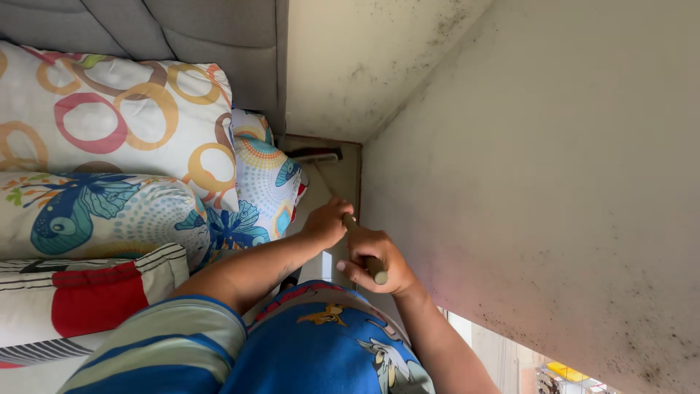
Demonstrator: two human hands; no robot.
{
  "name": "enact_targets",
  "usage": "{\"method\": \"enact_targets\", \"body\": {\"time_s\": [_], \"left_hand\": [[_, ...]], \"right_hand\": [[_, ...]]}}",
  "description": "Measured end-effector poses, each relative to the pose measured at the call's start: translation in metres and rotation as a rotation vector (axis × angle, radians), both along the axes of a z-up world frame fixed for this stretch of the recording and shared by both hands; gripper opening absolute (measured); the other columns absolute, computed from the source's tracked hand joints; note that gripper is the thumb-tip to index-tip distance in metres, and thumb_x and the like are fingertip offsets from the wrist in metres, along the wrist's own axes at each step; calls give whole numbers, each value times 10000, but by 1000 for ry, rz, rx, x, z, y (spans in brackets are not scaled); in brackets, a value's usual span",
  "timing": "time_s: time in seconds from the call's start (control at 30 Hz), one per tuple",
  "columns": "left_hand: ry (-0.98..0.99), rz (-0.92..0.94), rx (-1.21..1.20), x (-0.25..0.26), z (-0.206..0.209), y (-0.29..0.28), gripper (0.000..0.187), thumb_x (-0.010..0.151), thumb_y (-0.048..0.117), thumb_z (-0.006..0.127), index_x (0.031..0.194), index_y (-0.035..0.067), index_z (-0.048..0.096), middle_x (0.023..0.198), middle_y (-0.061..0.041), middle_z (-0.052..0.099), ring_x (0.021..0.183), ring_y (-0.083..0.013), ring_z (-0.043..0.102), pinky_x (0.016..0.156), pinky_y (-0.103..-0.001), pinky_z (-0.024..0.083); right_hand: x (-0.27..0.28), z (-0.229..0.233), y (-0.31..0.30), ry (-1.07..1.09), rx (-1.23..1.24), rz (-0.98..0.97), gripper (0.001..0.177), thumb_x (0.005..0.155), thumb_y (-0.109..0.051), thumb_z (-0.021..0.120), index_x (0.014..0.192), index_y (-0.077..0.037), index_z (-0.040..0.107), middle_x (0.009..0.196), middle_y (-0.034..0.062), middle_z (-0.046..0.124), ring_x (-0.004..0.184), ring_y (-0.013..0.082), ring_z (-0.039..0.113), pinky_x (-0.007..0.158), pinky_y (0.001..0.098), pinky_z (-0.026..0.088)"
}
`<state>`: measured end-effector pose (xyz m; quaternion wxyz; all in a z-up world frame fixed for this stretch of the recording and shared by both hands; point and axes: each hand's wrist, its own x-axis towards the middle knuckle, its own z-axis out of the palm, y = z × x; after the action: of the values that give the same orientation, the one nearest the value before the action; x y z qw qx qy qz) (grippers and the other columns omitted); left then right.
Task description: Fold bedding, arrange pillows on the bed, and sweep the floor in a bedroom.
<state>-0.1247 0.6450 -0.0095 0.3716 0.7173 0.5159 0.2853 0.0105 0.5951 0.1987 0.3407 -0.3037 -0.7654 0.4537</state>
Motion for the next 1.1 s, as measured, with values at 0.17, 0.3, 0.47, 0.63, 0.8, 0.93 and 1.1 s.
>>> {"method": "enact_targets", "body": {"time_s": [0.17,0.3,0.47,0.63,0.8,0.93,1.1], "left_hand": [[-7,-51,26,16,27,-12,121,865,168,643,985,150,655,1085,-79,647,962,-353,655,782,-475,531],[10,-153,30,24,70,-3,43,906,164,617,930,128,627,971,-52,681,935,-334,669,762,-471,528],[-68,-114,106,25,76,17,56,886,118,597,934,119,625,996,-54,680,895,-348,665,730,-479,519],[-54,-78,83,15,-17,29,257,861,135,657,1117,139,682,1158,-85,710,1030,-344,686,864,-436,554],[-31,-214,56,25,-49,-3,453,893,226,700,1332,158,610,1395,-95,632,1212,-329,626,975,-412,499],[3,-206,-58,38,21,-22,459,923,262,699,1350,141,580,1423,-74,608,1242,-296,612,1009,-402,492],[-82,-205,151,58,21,-35,462,902,264,708,1304,77,577,1293,-142,663,1096,-370,669,877,-453,540]], "right_hand": [[12,40,-1,-81,-97,-8,344,787,-81,778,636,-56,470,614,81,514,568,226,498,558,369,408],[27,66,-4,-104,-96,-145,121,789,-69,675,719,-17,592,659,100,592,590,228,566,578,362,463],[33,50,0,52,10,-162,232,851,-55,640,689,-43,474,673,87,535,659,244,567,778,400,577],[39,-6,4,160,132,-81,158,818,-41,646,741,-5,512,738,126,552,746,278,585,857,439,551],[53,-9,-10,-34,-35,-13,367,754,-63,738,623,-71,394,610,77,465,647,268,489,695,386,486],[66,22,-12,-16,-99,-25,366,742,-84,724,622,-79,379,597,63,452,659,270,518,729,389,531],[81,44,-19,-59,-188,-30,376,738,-109,727,606,-65,377,568,71,459,568,261,481,724,405,560]]}}
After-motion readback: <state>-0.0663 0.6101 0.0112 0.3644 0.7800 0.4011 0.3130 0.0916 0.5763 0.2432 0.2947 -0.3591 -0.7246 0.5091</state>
